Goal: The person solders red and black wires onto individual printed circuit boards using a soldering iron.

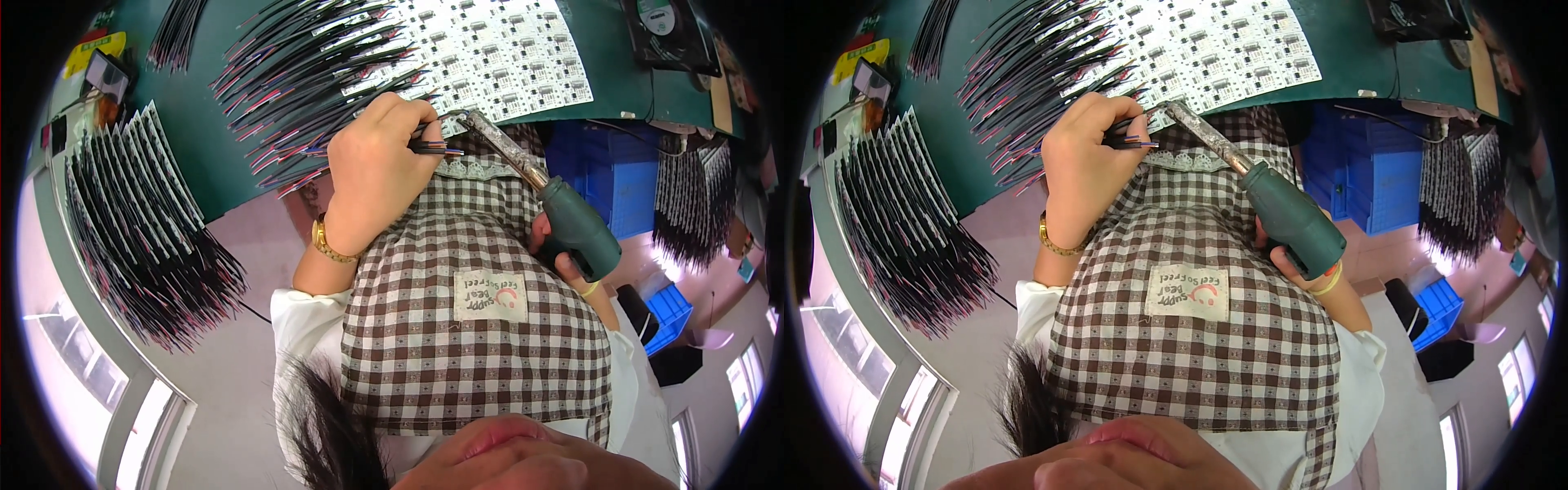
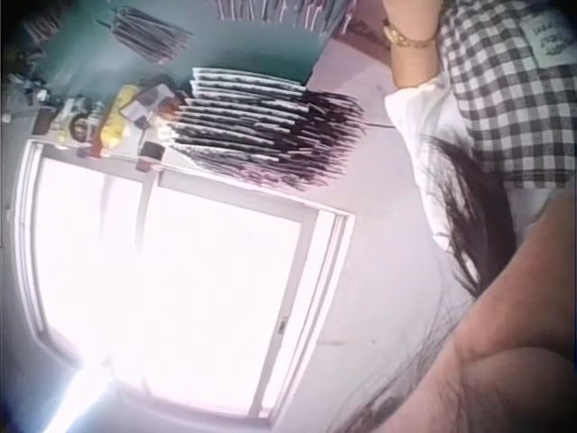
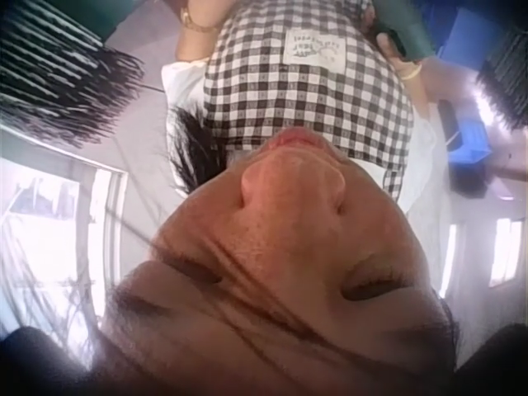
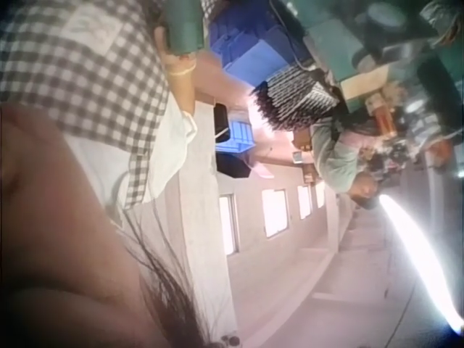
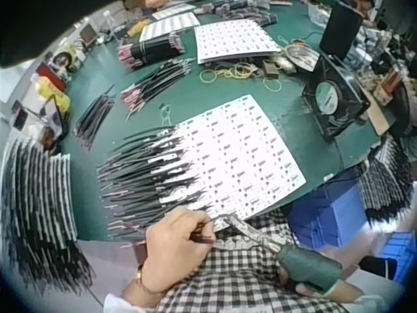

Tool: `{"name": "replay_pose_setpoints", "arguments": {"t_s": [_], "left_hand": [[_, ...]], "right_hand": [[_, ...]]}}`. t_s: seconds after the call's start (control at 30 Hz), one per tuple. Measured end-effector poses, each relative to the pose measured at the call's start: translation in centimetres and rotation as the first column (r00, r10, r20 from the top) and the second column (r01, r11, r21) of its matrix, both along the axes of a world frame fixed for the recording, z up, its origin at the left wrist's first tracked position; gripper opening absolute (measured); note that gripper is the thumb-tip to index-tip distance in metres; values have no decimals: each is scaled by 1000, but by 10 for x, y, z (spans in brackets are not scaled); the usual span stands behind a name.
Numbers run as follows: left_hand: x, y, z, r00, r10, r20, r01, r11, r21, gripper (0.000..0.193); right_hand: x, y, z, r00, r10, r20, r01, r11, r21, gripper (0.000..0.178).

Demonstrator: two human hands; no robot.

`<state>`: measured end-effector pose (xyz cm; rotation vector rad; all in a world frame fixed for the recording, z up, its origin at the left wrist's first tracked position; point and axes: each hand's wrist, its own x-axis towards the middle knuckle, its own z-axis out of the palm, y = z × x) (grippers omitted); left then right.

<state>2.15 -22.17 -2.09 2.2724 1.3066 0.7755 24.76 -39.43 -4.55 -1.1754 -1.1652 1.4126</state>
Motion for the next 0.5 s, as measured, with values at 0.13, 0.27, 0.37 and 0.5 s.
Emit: {"name": "replay_pose_setpoints", "arguments": {"t_s": [0.13,0.27,0.37,0.5], "left_hand": [[-2,1,5,999,-12,-46,9,998,-60,10],[-4,4,10,998,-17,-66,12,997,-79,12],[1,8,9,999,-22,-47,17,994,-112,13],[-1,15,6,992,-118,-53,110,985,-133,14]], "right_hand": [[-5,-6,2,996,-46,-82,38,995,-94,44],[-12,-3,4,974,-144,-175,118,982,-149,53],[0,-1,6,995,-50,-92,37,989,-140,53],[5,0,-2,996,-44,-77,38,996,-87,51]]}}
